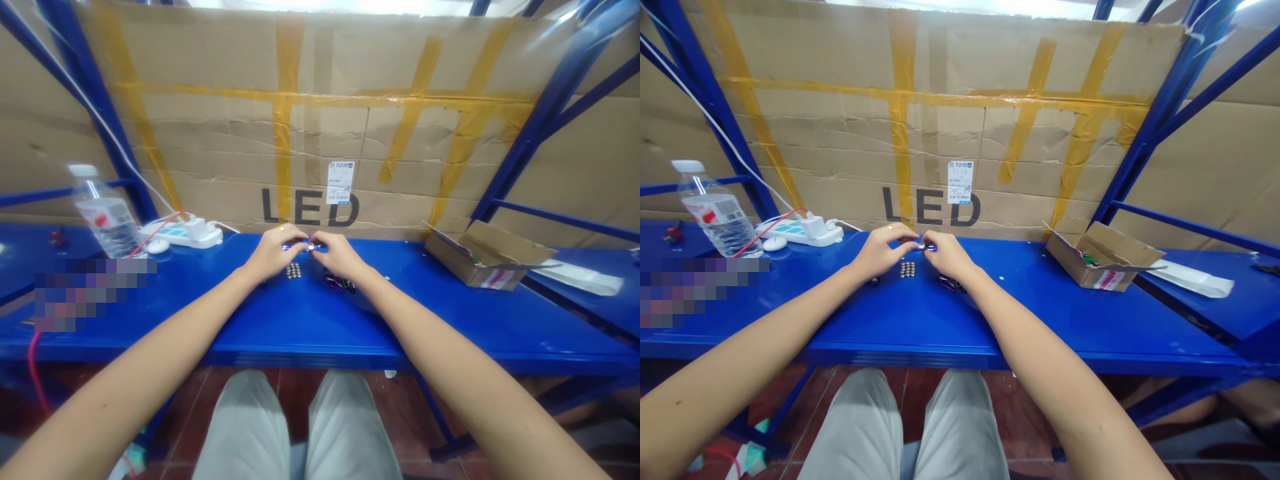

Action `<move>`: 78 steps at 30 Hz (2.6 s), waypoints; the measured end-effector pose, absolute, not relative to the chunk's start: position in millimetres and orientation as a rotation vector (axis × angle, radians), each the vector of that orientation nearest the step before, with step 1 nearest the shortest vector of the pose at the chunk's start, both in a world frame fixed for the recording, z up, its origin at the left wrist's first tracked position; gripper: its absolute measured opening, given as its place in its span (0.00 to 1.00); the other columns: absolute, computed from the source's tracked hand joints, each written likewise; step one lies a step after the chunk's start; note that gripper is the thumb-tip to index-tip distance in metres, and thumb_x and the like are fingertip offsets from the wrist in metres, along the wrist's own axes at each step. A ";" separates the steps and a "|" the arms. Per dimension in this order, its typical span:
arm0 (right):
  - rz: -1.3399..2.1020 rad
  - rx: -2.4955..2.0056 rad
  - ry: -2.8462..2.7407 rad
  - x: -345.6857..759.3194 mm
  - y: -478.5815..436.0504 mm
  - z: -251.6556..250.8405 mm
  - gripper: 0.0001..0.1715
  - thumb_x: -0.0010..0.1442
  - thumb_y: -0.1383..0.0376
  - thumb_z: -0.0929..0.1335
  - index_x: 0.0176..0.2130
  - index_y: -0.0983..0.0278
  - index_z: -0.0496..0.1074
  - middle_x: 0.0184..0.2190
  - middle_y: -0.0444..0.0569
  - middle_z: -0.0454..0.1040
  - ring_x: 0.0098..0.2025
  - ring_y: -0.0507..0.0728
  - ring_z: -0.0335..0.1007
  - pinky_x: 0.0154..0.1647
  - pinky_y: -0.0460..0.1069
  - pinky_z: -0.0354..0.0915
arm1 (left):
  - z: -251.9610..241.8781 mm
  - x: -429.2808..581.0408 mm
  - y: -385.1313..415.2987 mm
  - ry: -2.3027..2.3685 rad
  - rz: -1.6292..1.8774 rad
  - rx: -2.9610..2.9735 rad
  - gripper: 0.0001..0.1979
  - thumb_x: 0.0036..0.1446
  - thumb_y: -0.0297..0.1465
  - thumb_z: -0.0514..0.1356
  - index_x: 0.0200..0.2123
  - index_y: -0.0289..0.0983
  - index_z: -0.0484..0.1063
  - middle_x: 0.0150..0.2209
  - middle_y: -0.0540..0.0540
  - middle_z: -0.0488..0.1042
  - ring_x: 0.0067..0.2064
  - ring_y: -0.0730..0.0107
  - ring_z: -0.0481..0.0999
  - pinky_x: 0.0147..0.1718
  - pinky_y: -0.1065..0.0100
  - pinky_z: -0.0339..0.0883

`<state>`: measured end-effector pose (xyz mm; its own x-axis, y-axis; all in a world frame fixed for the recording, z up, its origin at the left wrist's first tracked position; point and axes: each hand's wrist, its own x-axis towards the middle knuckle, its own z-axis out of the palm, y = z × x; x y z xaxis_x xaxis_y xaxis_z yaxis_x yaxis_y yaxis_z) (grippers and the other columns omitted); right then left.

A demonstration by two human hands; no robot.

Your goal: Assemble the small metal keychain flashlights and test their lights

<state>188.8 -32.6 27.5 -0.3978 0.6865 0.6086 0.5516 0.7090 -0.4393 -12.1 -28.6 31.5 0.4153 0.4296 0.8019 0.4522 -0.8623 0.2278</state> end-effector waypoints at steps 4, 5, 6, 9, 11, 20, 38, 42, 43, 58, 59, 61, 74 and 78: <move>0.422 -1.042 -2.028 188.7 -26.7 23.3 0.06 0.54 0.71 0.70 0.35 0.64 0.73 0.33 0.47 0.79 0.38 0.56 0.74 0.42 0.50 0.66 | 29.4 -29.3 -14.7 -1.142 -1.265 -2.588 0.10 0.63 0.30 0.57 0.40 0.37 0.79 0.41 0.43 0.80 0.42 0.63 0.78 0.47 0.62 0.69; 0.492 -1.071 -2.022 188.5 -25.5 22.0 0.06 0.54 0.70 0.71 0.35 0.64 0.73 0.32 0.47 0.78 0.37 0.55 0.75 0.40 0.49 0.66 | 26.3 -33.3 -9.6 -1.214 -1.144 -2.609 0.11 0.62 0.29 0.57 0.42 0.38 0.80 0.43 0.43 0.81 0.44 0.61 0.78 0.49 0.61 0.68; 0.547 -1.098 -2.025 188.3 -24.6 20.8 0.06 0.53 0.70 0.71 0.34 0.64 0.72 0.31 0.46 0.78 0.35 0.55 0.75 0.39 0.49 0.66 | 22.5 -36.5 -4.6 -1.278 -1.011 -2.637 0.12 0.61 0.29 0.57 0.43 0.38 0.80 0.44 0.42 0.80 0.46 0.59 0.78 0.51 0.60 0.68; 0.602 -1.155 -2.029 188.5 -22.8 20.1 0.06 0.51 0.71 0.72 0.33 0.64 0.72 0.29 0.46 0.78 0.33 0.55 0.74 0.37 0.49 0.66 | 11.6 -40.1 7.1 -1.458 -0.677 -2.678 0.13 0.60 0.30 0.58 0.44 0.38 0.81 0.46 0.40 0.80 0.47 0.55 0.78 0.50 0.60 0.68; 0.598 -1.166 -1.977 189.9 -21.4 22.5 0.06 0.51 0.71 0.72 0.32 0.64 0.72 0.29 0.46 0.77 0.33 0.55 0.74 0.36 0.49 0.67 | 7.5 -38.5 11.7 -1.529 -0.560 -2.680 0.12 0.59 0.31 0.59 0.41 0.37 0.81 0.44 0.39 0.80 0.46 0.54 0.78 0.48 0.61 0.68; 0.500 -1.176 -1.790 201.1 -17.2 34.9 0.08 0.52 0.68 0.73 0.32 0.64 0.70 0.29 0.45 0.77 0.31 0.54 0.74 0.37 0.50 0.68 | 12.4 -36.3 18.3 -1.723 -0.607 -2.725 0.05 0.50 0.25 0.62 0.31 0.37 0.78 0.34 0.45 0.80 0.37 0.64 0.78 0.37 0.68 0.67; 0.367 -1.178 -2.004 195.3 -20.0 23.4 0.06 0.53 0.71 0.71 0.34 0.65 0.72 0.33 0.47 0.78 0.36 0.55 0.73 0.39 0.49 0.65 | 24.5 -35.0 -5.6 -1.403 -1.122 -2.770 0.03 0.53 0.26 0.61 0.29 0.38 0.75 0.32 0.47 0.79 0.35 0.65 0.77 0.37 0.66 0.67; 0.293 -1.101 -2.109 195.0 -23.9 22.7 0.08 0.54 0.74 0.69 0.36 0.65 0.74 0.35 0.48 0.79 0.39 0.55 0.74 0.42 0.49 0.64 | 34.1 -20.2 -22.8 -1.156 -1.347 -2.773 0.03 0.56 0.28 0.63 0.36 0.38 0.77 0.36 0.47 0.80 0.37 0.66 0.77 0.40 0.66 0.68; 0.294 -1.075 -2.125 195.0 -24.7 22.6 0.09 0.54 0.74 0.69 0.37 0.65 0.74 0.36 0.48 0.79 0.40 0.55 0.74 0.43 0.49 0.64 | 35.2 -16.5 -25.9 -1.079 -1.344 -2.764 0.03 0.56 0.29 0.64 0.35 0.38 0.77 0.35 0.47 0.80 0.37 0.67 0.77 0.40 0.66 0.68; 0.474 -0.851 -2.083 190.3 -27.3 23.7 0.07 0.57 0.66 0.71 0.37 0.65 0.78 0.36 0.48 0.81 0.40 0.56 0.76 0.43 0.49 0.67 | 28.4 -3.4 -30.8 -0.843 -1.386 -2.680 0.04 0.57 0.30 0.65 0.37 0.38 0.76 0.34 0.48 0.74 0.35 0.69 0.73 0.39 0.66 0.68; 0.492 -0.852 -2.072 190.3 -27.0 23.5 0.08 0.57 0.65 0.71 0.37 0.65 0.79 0.36 0.48 0.81 0.41 0.56 0.76 0.43 0.49 0.68 | 28.5 -3.1 -30.6 -0.887 -1.404 -2.681 0.05 0.56 0.30 0.66 0.37 0.38 0.76 0.33 0.48 0.74 0.35 0.69 0.72 0.38 0.66 0.68; 0.519 -0.860 -2.059 190.0 -27.2 23.4 0.09 0.56 0.65 0.72 0.38 0.65 0.80 0.37 0.49 0.82 0.42 0.57 0.77 0.44 0.50 0.69 | 28.5 -2.2 -30.2 -1.005 -1.456 -2.677 0.07 0.53 0.30 0.67 0.37 0.37 0.76 0.32 0.48 0.75 0.33 0.69 0.72 0.36 0.67 0.68; 0.165 -1.299 -2.024 220.0 -7.1 27.4 0.11 0.58 0.73 0.70 0.38 0.64 0.82 0.39 0.54 0.82 0.43 0.60 0.77 0.49 0.54 0.68 | 25.3 -1.7 -21.2 -1.373 -2.257 -2.782 0.08 0.59 0.32 0.63 0.40 0.35 0.72 0.39 0.40 0.81 0.41 0.63 0.81 0.40 0.61 0.77; 0.205 -1.400 -2.096 226.3 2.4 16.1 0.08 0.54 0.73 0.72 0.33 0.63 0.82 0.35 0.53 0.82 0.39 0.61 0.77 0.44 0.52 0.68 | 24.7 2.1 -22.0 -1.381 -2.493 -2.868 0.09 0.63 0.32 0.60 0.45 0.36 0.69 0.44 0.39 0.79 0.42 0.62 0.81 0.35 0.61 0.80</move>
<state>226.3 2.4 16.1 -0.2607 0.8807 0.3955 0.7874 0.4310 -0.4408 2.1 -22.0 24.7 0.1950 0.8761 0.4410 -0.0910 -0.4315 0.8975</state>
